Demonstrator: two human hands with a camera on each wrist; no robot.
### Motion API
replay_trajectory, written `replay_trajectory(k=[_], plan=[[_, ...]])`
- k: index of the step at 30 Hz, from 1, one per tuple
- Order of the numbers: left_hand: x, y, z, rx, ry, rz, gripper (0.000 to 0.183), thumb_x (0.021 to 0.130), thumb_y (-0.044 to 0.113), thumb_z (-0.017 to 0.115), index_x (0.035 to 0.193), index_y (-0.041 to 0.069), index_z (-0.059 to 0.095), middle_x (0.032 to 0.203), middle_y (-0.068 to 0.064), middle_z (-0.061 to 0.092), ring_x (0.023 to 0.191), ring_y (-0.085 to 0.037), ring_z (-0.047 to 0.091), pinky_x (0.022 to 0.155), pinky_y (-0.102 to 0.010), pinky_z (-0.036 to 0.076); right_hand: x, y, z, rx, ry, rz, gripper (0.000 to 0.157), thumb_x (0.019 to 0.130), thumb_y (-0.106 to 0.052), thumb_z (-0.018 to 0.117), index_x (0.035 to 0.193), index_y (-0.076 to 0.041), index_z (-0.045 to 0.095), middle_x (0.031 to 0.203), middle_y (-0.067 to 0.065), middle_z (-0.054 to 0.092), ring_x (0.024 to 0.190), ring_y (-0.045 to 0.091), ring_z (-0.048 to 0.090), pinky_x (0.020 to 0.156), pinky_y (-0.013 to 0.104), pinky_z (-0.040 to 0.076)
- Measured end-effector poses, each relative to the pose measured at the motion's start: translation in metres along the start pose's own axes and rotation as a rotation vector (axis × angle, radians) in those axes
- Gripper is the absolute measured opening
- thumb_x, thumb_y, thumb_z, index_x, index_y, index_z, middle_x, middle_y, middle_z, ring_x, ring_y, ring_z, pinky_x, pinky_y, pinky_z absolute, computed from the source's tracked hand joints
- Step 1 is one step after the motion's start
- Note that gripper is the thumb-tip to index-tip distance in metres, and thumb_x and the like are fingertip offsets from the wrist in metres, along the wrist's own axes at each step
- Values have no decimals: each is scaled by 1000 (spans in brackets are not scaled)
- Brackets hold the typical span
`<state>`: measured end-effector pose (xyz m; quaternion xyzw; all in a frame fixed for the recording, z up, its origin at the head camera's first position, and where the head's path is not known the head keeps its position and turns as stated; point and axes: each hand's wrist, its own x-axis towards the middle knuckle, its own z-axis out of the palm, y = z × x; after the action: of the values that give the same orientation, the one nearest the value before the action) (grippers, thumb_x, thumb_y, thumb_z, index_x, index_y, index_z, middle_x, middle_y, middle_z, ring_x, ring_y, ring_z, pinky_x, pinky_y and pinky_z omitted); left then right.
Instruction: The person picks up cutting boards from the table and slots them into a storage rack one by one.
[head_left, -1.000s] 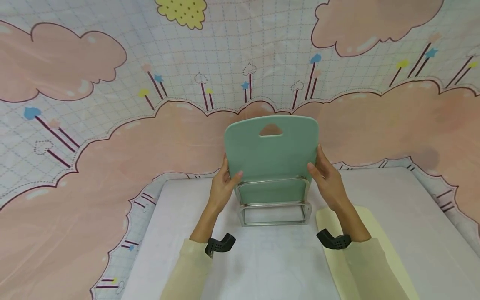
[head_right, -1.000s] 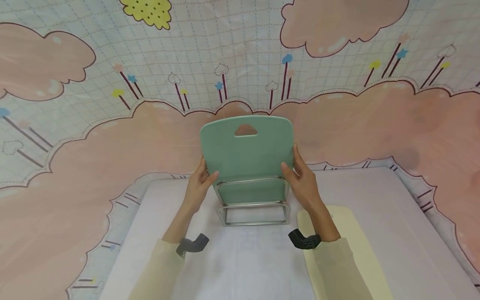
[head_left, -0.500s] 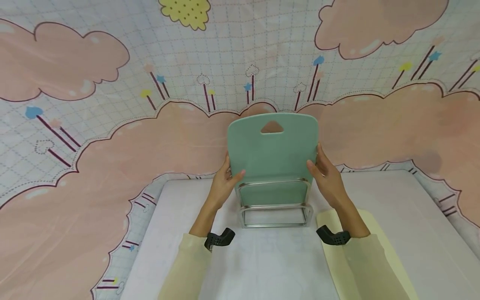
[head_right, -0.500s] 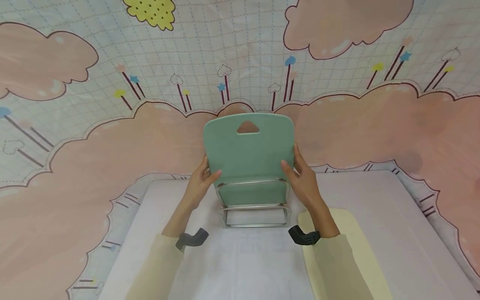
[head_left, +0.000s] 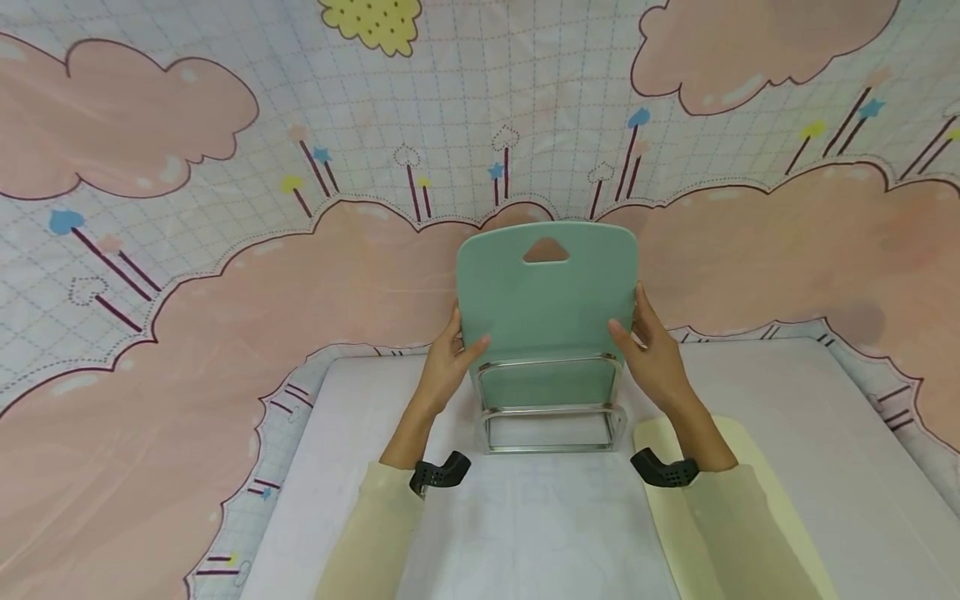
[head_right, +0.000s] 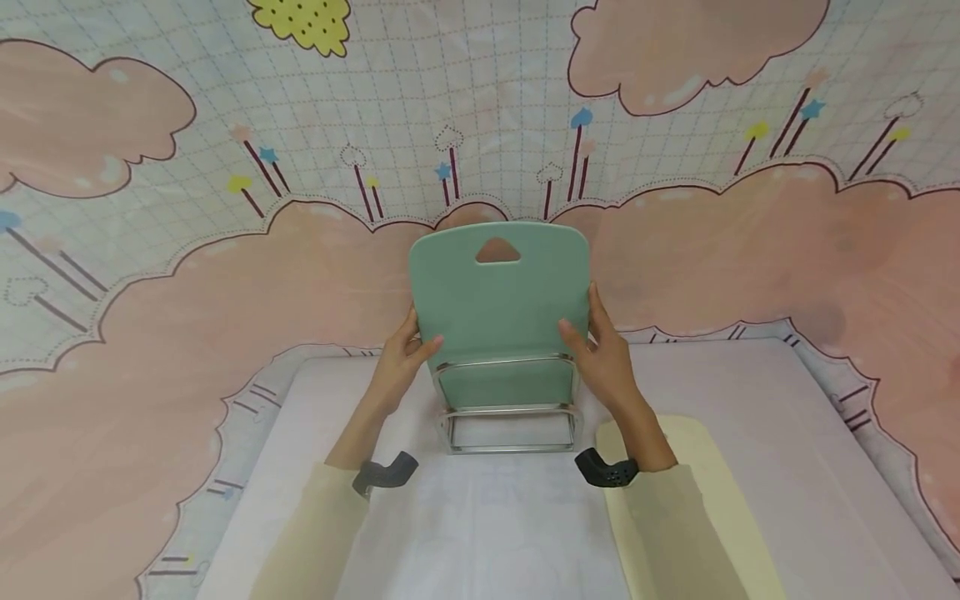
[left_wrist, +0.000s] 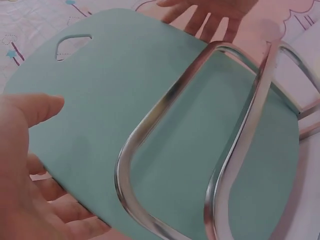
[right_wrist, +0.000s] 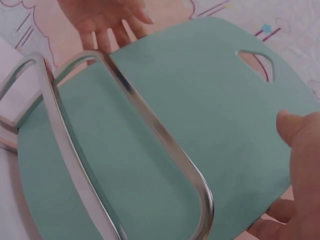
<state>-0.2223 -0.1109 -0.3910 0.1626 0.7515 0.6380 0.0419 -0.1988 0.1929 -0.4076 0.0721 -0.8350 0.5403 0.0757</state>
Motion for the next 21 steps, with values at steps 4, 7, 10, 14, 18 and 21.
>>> replay_trajectory(k=[4, 7, 10, 14, 18, 21], plan=[[-3, 10, 4, 17, 8, -2, 81, 97, 14, 57, 152, 3, -2, 157, -18, 7, 135, -38, 32, 105, -47, 34, 2, -2, 2, 9, 9, -17, 80, 99, -35, 52, 153, -28, -7, 159, 7, 6, 140, 36, 21, 105, 52, 32], [-1, 4, 5, 24, 40, -11, 81, 97, 18, 58, 153, 5, 1, 156, -17, 14, 136, -35, 32, 106, -47, 33, 2, -4, 2, 10, 13, -7, 82, 99, -33, 53, 153, -24, -8, 157, 17, 12, 138, 41, 25, 106, 53, 31], [1, -8, 7, 56, 92, 0, 83, 95, 27, 61, 154, 11, 6, 152, -15, 26, 133, -31, 37, 105, -45, 35, 1, -5, 1, 13, 17, -2, 82, 99, -32, 53, 153, -22, -9, 154, 23, 17, 136, 43, 27, 106, 53, 30], [-3, -12, 11, 87, 166, 33, 80, 94, 31, 62, 154, 11, 13, 148, -14, 33, 127, -32, 42, 101, -46, 40, -6, -19, -3, 8, 21, -6, 80, 100, -27, 51, 153, -13, -7, 153, 25, 19, 135, 45, 29, 105, 55, 30], [-14, -4, 14, 53, 242, 25, 69, 94, 28, 62, 151, 10, 27, 145, -13, 37, 126, -34, 40, 98, -49, 41, -13, -18, -7, 11, 21, 19, 78, 100, -32, 50, 154, -17, -5, 152, 24, 23, 134, 44, 32, 102, 58, 32], [-21, -3, 17, 22, 288, 23, 63, 94, 27, 62, 148, 8, 34, 144, -11, 39, 127, -33, 40, 98, -49, 41, -18, -4, -9, 11, 30, 37, 78, 100, -39, 49, 154, -22, -4, 151, 20, 27, 134, 40, 34, 101, 59, 34]])
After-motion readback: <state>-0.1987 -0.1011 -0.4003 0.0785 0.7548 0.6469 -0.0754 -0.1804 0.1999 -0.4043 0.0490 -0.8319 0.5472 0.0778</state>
